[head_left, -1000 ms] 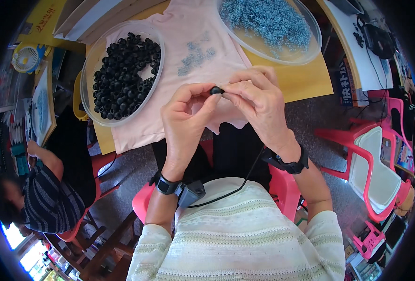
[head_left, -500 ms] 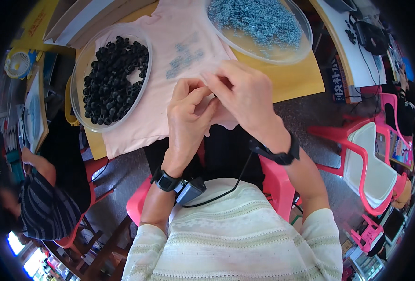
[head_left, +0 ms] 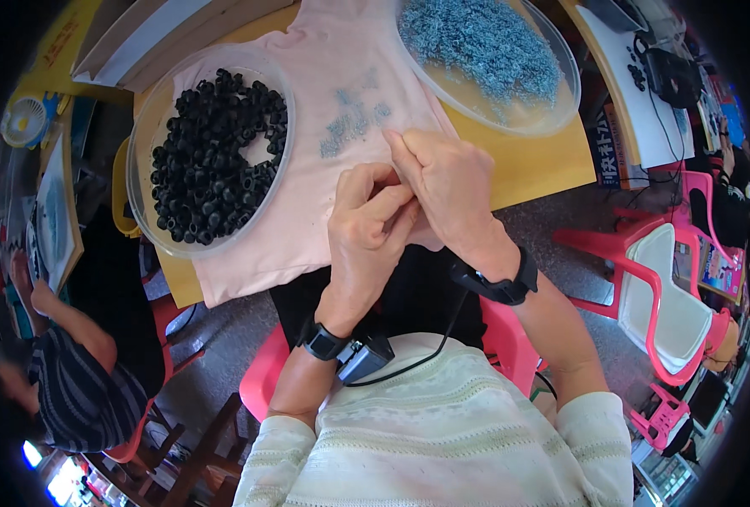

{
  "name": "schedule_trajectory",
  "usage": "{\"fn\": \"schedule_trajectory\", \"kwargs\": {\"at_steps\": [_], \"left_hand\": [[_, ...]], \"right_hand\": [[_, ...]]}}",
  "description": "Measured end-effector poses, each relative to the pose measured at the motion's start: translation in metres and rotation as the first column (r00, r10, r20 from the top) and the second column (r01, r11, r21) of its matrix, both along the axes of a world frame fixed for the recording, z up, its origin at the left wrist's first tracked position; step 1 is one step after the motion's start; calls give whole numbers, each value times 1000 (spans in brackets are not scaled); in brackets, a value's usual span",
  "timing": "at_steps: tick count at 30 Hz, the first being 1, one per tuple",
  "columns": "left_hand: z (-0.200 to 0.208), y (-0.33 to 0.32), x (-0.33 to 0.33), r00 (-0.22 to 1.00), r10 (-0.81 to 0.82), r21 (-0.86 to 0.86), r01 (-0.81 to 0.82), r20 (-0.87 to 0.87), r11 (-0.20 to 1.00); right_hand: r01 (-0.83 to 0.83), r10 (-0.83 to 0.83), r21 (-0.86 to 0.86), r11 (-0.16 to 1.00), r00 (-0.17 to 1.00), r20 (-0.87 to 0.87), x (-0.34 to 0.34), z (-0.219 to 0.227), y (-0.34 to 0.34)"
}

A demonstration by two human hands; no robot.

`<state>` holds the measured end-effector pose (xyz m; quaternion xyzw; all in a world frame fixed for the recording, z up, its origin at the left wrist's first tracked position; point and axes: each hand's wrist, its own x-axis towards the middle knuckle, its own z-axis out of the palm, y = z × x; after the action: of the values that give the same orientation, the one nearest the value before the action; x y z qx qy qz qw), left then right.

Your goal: Manually assembling small plastic inserts into black plastic housings at a workstation.

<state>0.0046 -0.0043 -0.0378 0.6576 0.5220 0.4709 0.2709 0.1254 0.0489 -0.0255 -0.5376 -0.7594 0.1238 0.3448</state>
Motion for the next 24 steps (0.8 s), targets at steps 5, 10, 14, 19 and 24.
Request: {"fn": "schedule_trajectory", "kwargs": {"at_steps": [5,10,14,19,24], "left_hand": [[2,-1,-2,1000,-19,-44,19,13,999],[-2,-4,-5,999,-33,-39,34,22,999],[0,1,-2,996,-28,-25,30,84,999],[-2,4,-4,997,-59,-1,59,43,998],[1,2,-5,996,-56,12,55,72,998]], "right_hand": [[32,-31,-56,998,999,19,-4,0,-5],[32,-29,-17,999,992,124,-5,2,-6],[-44,45,-10,999,991,125,-1,13,1],[-41,36,-205,978,999,-28,6,10,11],[-84,86,-33,996,993,75,2,3,10]]}}
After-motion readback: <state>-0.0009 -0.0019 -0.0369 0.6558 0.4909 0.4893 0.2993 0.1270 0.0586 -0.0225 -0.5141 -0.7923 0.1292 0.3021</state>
